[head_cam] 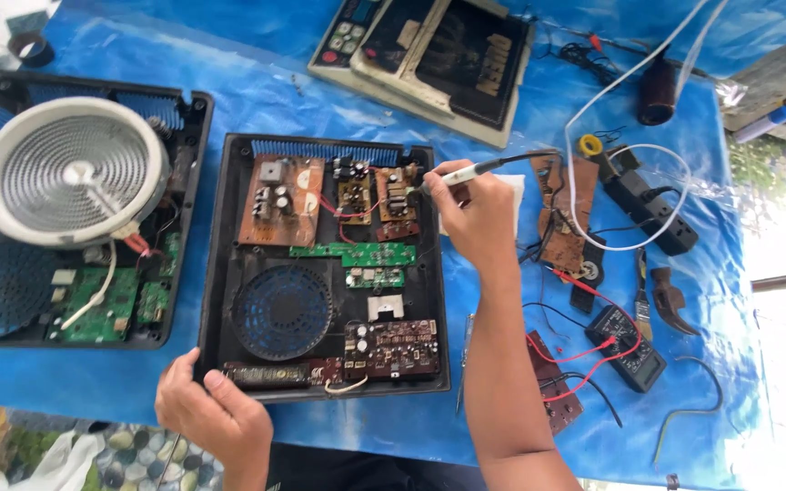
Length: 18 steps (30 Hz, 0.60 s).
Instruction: Soldering components on the main board of an induction cooker during a repair process.
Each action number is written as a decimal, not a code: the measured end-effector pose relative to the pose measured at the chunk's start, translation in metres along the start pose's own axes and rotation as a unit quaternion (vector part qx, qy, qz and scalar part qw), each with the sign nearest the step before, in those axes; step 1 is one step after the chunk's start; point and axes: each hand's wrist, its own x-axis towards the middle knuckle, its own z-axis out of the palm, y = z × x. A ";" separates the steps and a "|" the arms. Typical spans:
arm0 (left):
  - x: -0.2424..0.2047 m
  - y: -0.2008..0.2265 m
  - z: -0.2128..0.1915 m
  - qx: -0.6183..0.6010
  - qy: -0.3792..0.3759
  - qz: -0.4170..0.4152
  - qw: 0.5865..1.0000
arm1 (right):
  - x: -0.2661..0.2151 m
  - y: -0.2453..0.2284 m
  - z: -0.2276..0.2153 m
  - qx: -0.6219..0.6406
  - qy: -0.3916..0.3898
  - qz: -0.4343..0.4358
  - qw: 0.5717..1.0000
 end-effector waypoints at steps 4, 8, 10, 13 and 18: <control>-0.002 0.000 0.002 0.006 -0.003 -0.012 1.000 | -0.001 0.004 0.000 -0.020 -0.007 0.005 1.000; -0.003 -0.001 0.003 0.012 -0.005 -0.010 1.000 | 0.001 0.002 -0.002 -0.006 0.017 -0.003 1.000; -0.004 0.000 0.002 0.020 -0.006 -0.018 1.000 | 0.000 0.001 -0.001 0.004 0.021 0.008 1.000; -0.003 0.002 0.002 0.018 -0.009 -0.020 1.000 | -0.001 0.008 0.004 0.010 0.011 0.013 1.000; -0.004 0.001 0.002 0.024 -0.006 -0.015 1.000 | 0.000 0.008 0.008 0.023 0.008 0.011 1.000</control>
